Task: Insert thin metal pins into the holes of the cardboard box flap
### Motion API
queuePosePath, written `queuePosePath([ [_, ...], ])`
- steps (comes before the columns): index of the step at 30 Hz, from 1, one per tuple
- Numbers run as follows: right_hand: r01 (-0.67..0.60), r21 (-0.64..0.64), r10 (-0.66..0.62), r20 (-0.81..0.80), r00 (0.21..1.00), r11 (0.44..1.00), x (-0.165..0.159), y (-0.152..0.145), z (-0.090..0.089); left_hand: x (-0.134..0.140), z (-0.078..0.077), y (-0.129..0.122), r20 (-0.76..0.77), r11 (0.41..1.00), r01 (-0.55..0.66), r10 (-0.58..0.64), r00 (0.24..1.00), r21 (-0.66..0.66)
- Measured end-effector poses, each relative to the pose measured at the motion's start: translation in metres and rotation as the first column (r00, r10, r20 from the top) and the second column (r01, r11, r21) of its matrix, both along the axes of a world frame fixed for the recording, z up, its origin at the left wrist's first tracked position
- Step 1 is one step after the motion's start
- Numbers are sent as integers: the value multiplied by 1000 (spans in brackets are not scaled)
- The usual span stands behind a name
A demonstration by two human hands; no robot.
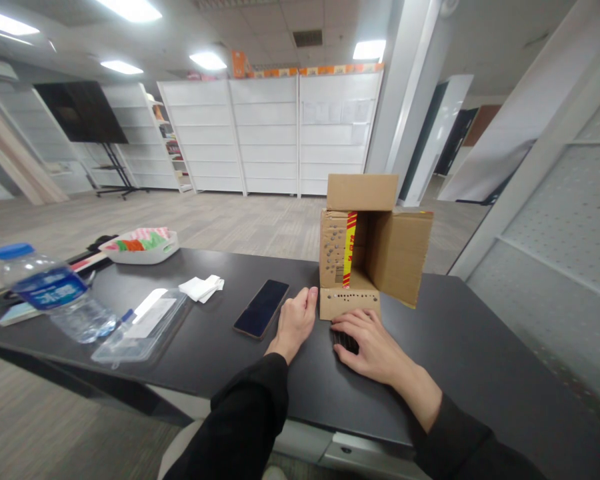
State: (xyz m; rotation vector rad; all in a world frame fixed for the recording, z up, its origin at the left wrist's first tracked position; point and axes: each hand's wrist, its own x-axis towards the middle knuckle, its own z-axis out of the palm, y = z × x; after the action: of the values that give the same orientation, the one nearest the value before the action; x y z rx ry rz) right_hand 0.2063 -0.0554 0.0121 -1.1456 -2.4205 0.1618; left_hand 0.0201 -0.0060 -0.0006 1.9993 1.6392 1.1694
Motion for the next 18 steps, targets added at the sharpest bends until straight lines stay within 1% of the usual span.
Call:
queuePosePath([
  [9, -9, 0, 9, -7, 1000, 1000, -2, 1, -1, 0, 1, 0, -10, 1000, -9, 9, 1000, -12],
  [18, -14, 3, 14, -12, 1000, 1000, -5, 3, -2, 0, 0, 0, -2, 1000, -5, 5, 1000, 12],
])
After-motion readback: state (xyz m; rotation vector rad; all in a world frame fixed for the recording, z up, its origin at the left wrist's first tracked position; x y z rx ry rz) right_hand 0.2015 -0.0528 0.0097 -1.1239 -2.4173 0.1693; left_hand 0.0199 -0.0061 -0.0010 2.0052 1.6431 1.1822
